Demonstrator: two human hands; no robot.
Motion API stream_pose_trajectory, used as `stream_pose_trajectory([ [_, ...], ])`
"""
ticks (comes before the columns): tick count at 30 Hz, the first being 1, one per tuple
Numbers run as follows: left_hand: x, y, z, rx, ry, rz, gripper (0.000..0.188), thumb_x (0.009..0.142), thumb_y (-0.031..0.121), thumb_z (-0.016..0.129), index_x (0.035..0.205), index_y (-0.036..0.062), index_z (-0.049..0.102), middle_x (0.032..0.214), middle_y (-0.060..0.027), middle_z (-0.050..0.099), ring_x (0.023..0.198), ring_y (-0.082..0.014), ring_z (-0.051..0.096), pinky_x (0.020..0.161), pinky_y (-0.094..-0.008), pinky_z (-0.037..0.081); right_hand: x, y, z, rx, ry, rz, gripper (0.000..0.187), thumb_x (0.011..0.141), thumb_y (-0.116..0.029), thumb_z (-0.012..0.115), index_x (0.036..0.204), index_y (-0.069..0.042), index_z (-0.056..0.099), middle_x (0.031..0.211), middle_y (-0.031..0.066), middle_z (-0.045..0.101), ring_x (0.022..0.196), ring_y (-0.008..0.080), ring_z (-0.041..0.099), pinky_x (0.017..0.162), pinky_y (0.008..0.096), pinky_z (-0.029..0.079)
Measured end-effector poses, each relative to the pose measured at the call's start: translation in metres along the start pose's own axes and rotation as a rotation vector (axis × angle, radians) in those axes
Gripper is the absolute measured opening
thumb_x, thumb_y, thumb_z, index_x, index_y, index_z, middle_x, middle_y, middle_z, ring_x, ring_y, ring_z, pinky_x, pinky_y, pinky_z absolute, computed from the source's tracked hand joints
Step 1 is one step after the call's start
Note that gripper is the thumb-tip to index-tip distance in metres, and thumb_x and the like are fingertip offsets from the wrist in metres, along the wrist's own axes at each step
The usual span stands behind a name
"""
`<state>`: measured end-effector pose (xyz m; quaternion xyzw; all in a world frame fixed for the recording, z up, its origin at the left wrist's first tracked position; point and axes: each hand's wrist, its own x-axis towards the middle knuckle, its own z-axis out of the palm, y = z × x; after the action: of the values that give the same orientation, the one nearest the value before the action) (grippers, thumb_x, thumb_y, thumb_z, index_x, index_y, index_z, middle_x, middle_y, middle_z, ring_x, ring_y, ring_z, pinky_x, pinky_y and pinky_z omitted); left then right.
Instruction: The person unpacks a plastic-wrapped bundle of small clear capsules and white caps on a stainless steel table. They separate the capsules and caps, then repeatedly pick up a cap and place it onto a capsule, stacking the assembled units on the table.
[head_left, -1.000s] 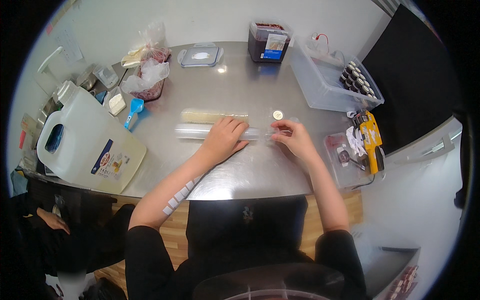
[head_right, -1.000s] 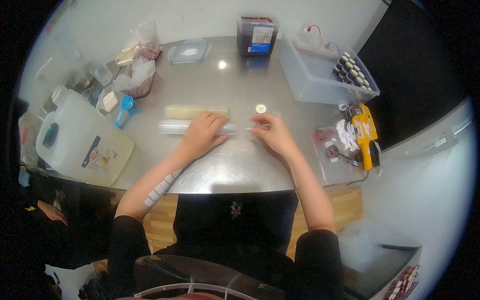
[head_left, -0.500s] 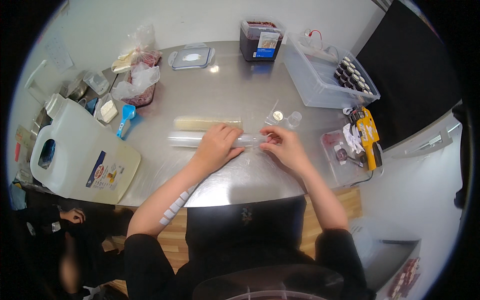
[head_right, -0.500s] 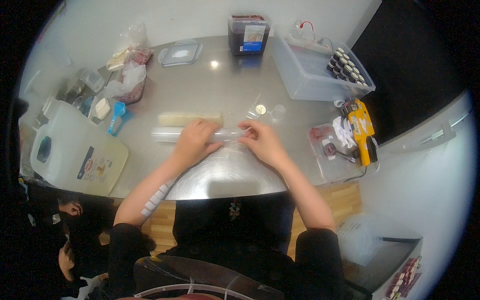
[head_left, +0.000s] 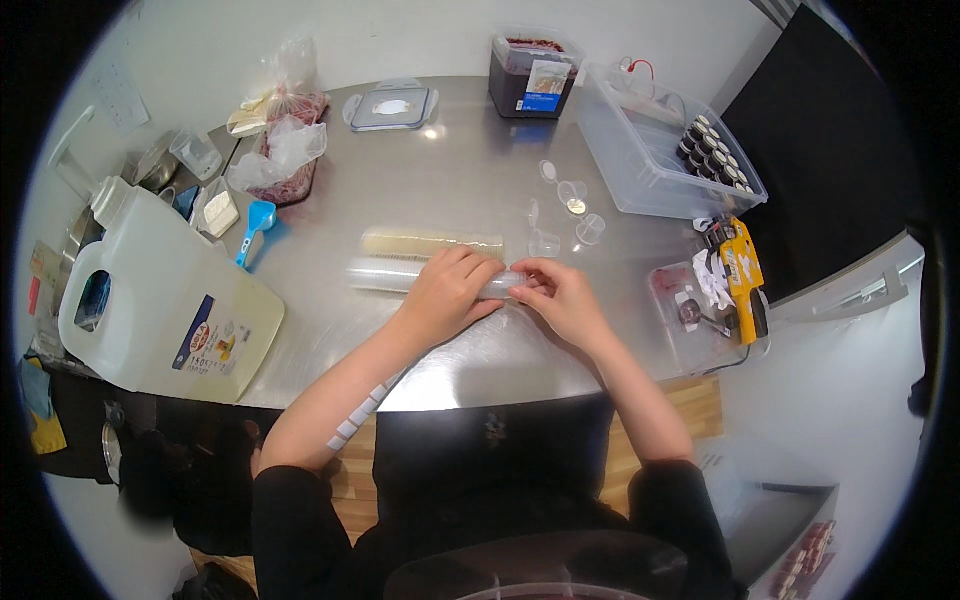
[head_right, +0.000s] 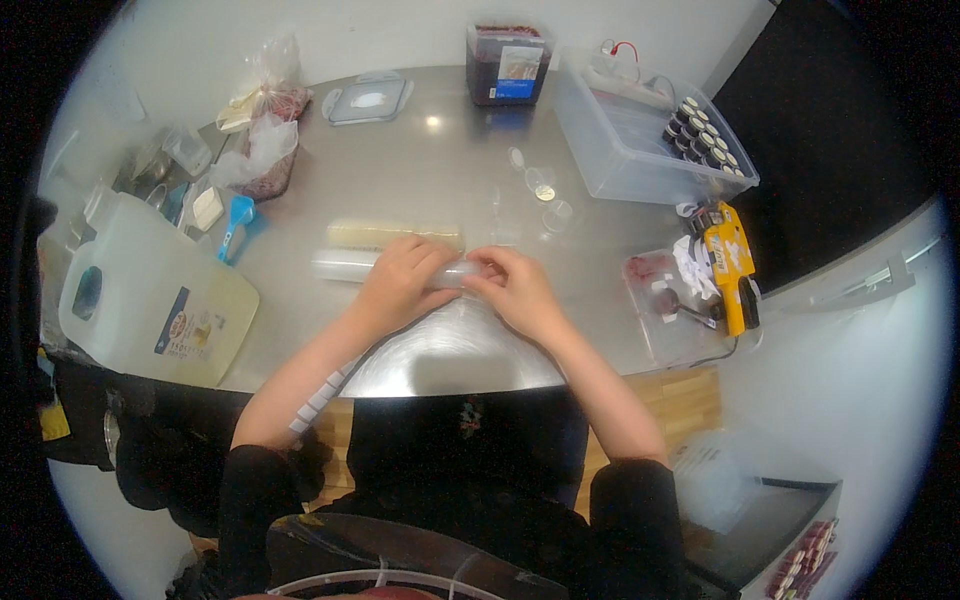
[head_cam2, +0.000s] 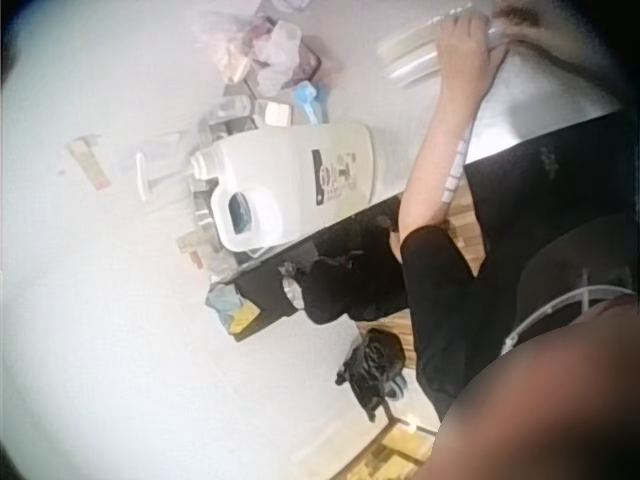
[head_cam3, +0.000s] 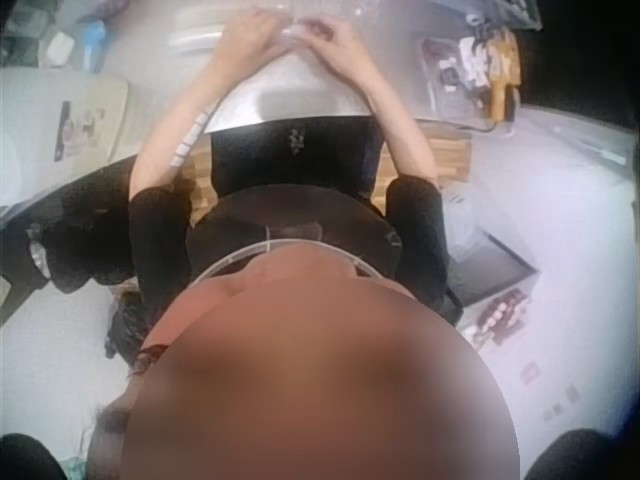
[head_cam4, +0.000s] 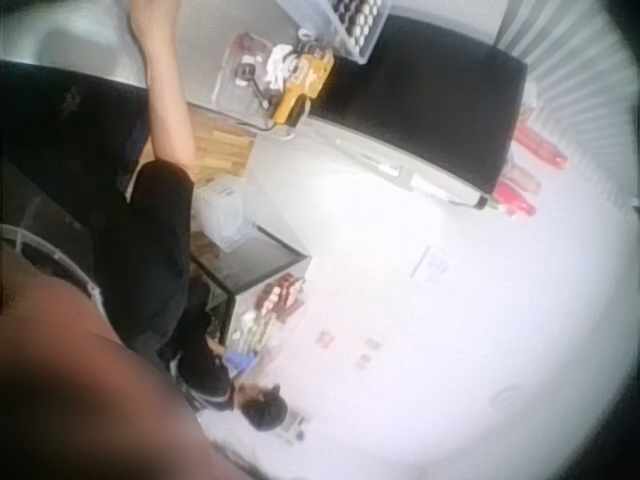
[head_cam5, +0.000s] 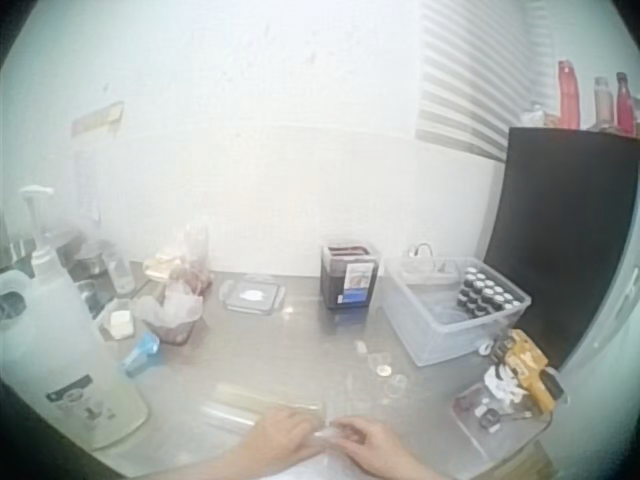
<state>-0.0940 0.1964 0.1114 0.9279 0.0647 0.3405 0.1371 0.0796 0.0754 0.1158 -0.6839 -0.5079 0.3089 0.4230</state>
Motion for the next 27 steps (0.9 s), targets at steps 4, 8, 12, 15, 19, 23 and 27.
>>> stream_pose_trajectory([
  [4, -0.001, 0.000, 0.000, 0.002, -0.056, -0.019, 0.041, 0.071, 0.019, 0.079, 0.105, 0.0056, 0.062, 0.099, -0.0086, 0.064, 0.097, -0.0274, 0.058, 0.084, -0.0387, 0.046, -0.003, 0.010, -0.008, 0.184, 0.015, 0.049, 0.035, 0.083, -0.012, 0.074, 0.116, -0.002, 0.066, 0.097, 0.0086, 0.066, 0.088, 0.0150, 0.064, 0.079, 0.0284, 0.051],
  [8, 0.000, -0.004, 0.000, 0.056, -0.029, -0.038, 0.039, 0.072, 0.020, 0.079, 0.105, 0.0065, 0.062, 0.098, -0.0069, 0.064, 0.099, -0.0259, 0.059, 0.084, -0.0376, 0.045, -0.007, 0.016, -0.019, 0.161, 0.062, 0.034, 0.035, 0.083, -0.009, 0.075, 0.116, -0.002, 0.066, 0.097, 0.0072, 0.065, 0.090, 0.0131, 0.062, 0.081, 0.0259, 0.051],
  [12, 0.002, -0.003, 0.000, 0.058, -0.001, -0.005, 0.040, 0.072, 0.021, 0.079, 0.105, 0.0066, 0.063, 0.100, -0.0084, 0.063, 0.098, -0.0269, 0.057, 0.088, -0.0392, 0.043, -0.010, 0.013, -0.023, 0.125, 0.037, 0.088, 0.037, 0.083, -0.008, 0.075, 0.118, -0.002, 0.065, 0.096, 0.0068, 0.065, 0.088, 0.0115, 0.061, 0.081, 0.0247, 0.050],
  [15, 0.003, 0.004, 0.003, 0.035, 0.057, 0.001, 0.036, 0.073, 0.021, 0.079, 0.104, 0.0087, 0.065, 0.104, -0.0086, 0.061, 0.099, -0.0272, 0.056, 0.092, -0.0412, 0.039, -0.011, 0.007, -0.022, 0.185, 0.051, 0.129, 0.036, 0.083, -0.006, 0.074, 0.118, -0.001, 0.064, 0.098, 0.0075, 0.064, 0.086, 0.0116, 0.062, 0.080, 0.0249, 0.051],
  [19, 0.005, 0.017, 0.012, -0.115, 0.133, -0.124, 0.020, 0.077, 0.022, 0.078, 0.091, 0.0111, 0.070, 0.105, -0.0045, 0.055, 0.099, -0.0241, 0.053, 0.092, -0.0426, 0.036, -0.013, -0.002, -0.013, 0.287, 0.118, 0.020, 0.035, 0.084, -0.002, 0.073, 0.117, 0.002, 0.063, 0.100, 0.0081, 0.064, 0.086, 0.0128, 0.063, 0.079, 0.0253, 0.053],
  [23, 0.009, 0.018, 0.011, -0.258, 0.143, -0.267, 0.010, 0.078, 0.021, 0.078, 0.081, 0.0140, 0.072, 0.104, -0.0036, 0.050, 0.093, -0.0221, 0.047, 0.090, -0.0389, 0.034, -0.016, -0.010, -0.011, 0.351, 0.200, -0.035, 0.035, 0.083, 0.002, 0.073, 0.116, 0.004, 0.061, 0.103, 0.0083, 0.062, 0.089, 0.0139, 0.063, 0.078, 0.0256, 0.054],
  [27, 0.011, 0.016, 0.004, -0.389, 0.170, -0.321, 0.007, 0.078, 0.020, 0.077, 0.082, 0.0167, 0.073, 0.105, -0.0040, 0.045, 0.094, -0.0211, 0.043, 0.091, -0.0372, 0.032, -0.020, -0.018, -0.009, 0.429, 0.234, -0.006, 0.034, 0.081, 0.003, 0.075, 0.112, 0.004, 0.061, 0.103, 0.0075, 0.061, 0.091, 0.0126, 0.062, 0.078, 0.0253, 0.054],
])
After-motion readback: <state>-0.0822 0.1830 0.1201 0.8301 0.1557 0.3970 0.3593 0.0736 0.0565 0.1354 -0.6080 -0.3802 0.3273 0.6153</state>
